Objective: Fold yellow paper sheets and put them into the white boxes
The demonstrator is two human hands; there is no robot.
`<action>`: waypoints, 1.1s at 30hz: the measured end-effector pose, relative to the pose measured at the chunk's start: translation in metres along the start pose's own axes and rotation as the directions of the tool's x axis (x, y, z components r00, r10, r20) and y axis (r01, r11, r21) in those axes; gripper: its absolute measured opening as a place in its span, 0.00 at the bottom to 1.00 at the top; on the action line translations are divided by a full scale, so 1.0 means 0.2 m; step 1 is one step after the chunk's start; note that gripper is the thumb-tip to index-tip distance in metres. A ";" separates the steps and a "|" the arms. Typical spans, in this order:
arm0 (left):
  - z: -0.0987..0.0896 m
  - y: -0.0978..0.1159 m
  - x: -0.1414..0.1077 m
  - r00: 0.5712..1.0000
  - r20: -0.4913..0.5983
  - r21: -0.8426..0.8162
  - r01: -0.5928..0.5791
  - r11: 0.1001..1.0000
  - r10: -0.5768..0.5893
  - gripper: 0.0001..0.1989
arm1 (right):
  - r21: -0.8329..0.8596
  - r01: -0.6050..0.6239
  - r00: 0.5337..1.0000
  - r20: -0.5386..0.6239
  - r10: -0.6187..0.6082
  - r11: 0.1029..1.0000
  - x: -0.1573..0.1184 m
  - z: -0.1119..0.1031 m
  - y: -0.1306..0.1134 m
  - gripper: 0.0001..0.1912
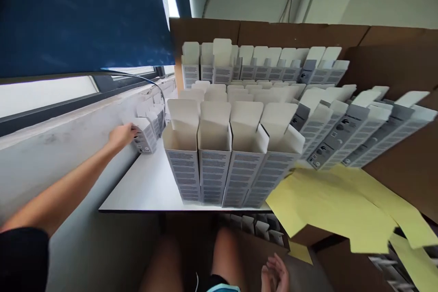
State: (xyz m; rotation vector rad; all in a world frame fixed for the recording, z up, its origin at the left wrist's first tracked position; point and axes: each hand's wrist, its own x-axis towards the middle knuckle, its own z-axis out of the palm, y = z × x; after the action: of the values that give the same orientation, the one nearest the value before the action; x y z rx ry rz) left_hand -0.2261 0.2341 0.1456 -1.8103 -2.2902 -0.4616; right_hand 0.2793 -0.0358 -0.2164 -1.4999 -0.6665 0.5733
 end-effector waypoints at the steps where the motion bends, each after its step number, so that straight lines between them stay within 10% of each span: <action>1: -0.02 0.01 -0.05 1.000 0.014 0.025 -0.002 1.000 0.002 0.19 | 0.014 0.000 1.000 -0.015 0.001 1.000 0.03 -0.02 -0.05 0.32; 9: -0.14 0.18 -0.47 0.998 0.068 0.252 -0.001 0.968 -0.017 0.20 | 0.243 -0.150 0.982 -0.077 0.173 0.958 0.36 -0.06 -0.44 0.41; 13: -0.12 0.28 -0.60 0.984 0.151 0.245 -0.132 0.961 0.097 0.22 | 0.228 -0.241 0.970 0.027 0.241 0.944 0.47 -0.03 -0.45 0.44; 20: -0.04 0.32 -0.64 0.963 0.214 0.126 -0.194 0.973 0.164 0.20 | 0.279 -0.276 0.931 -0.160 0.328 0.920 0.59 -0.04 -0.39 0.48; 26: -0.01 0.33 -0.80 0.977 -0.123 -0.167 -0.195 0.966 0.176 0.25 | 0.352 -0.259 0.951 -0.068 0.301 0.900 0.57 -0.07 -0.44 0.29; 30: 0.13 0.31 -1.07 0.921 -0.324 -0.408 -0.344 0.846 0.218 0.07 | 0.356 -0.221 0.974 0.033 0.224 0.908 0.43 -0.11 -0.49 0.21; 33: 0.29 0.39 -1.30 0.827 -0.155 -0.636 -0.501 0.586 0.540 0.05 | 0.326 -0.205 0.978 0.093 0.185 0.923 0.28 -0.14 -0.50 0.17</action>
State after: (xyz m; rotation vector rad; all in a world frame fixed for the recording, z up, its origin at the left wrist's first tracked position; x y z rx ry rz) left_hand -0.0866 0.0342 0.0148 -2.7148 -1.5404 -1.2248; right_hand 0.3321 -0.0160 -0.1123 -1.2377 -0.4398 0.8446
